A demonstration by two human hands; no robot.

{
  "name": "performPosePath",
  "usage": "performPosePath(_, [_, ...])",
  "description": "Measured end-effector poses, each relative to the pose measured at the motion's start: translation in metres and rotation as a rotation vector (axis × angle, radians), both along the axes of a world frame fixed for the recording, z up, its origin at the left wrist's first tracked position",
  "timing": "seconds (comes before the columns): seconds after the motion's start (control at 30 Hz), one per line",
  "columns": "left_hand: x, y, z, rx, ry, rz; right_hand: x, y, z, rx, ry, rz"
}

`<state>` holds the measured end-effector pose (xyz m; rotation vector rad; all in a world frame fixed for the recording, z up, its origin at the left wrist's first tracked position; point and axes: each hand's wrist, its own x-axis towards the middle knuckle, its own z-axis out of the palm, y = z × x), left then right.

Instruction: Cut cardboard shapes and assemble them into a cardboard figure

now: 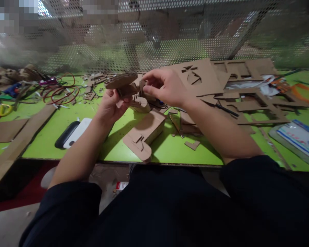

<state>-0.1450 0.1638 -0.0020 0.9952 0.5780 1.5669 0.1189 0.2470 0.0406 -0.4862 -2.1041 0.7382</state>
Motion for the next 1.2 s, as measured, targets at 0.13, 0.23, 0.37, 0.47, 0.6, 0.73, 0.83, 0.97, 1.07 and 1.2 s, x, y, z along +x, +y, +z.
performPosePath(0.13, [0.011,-0.008,0.004,0.051,0.008,-0.056,-0.013,-0.027,-0.002,0.033,0.039,0.054])
performPosePath(0.23, [0.015,-0.011,0.005,0.06,0.012,-0.056,-0.017,-0.032,-0.006,0.057,0.037,0.009])
performPosePath(0.37, [0.019,-0.011,0.003,0.048,-0.005,-0.02,-0.017,-0.033,-0.01,0.11,0.0,-0.054])
performPosePath(0.47, [0.023,-0.011,0.0,0.07,-0.017,0.006,-0.018,-0.037,-0.012,0.158,-0.008,-0.097])
performPosePath(0.6, [0.025,-0.009,-0.004,0.119,-0.002,0.042,-0.021,-0.041,-0.017,0.191,-0.025,-0.133])
performPosePath(0.73, [0.026,0.0,-0.011,0.179,0.077,0.125,-0.023,-0.041,-0.02,0.247,-0.01,-0.137])
performPosePath(0.83, [0.024,0.009,-0.02,0.224,0.151,0.195,-0.021,-0.045,-0.017,0.253,-0.04,-0.132])
performPosePath(0.97, [0.019,0.019,-0.031,0.278,0.214,0.281,-0.019,-0.048,-0.015,0.23,-0.097,-0.182])
performPosePath(1.07, [0.015,0.022,-0.033,0.276,0.268,0.281,-0.022,-0.044,-0.018,0.171,-0.046,-0.194])
performPosePath(1.2, [0.007,0.021,-0.024,0.334,0.348,0.242,-0.026,-0.039,-0.021,0.101,0.032,-0.151])
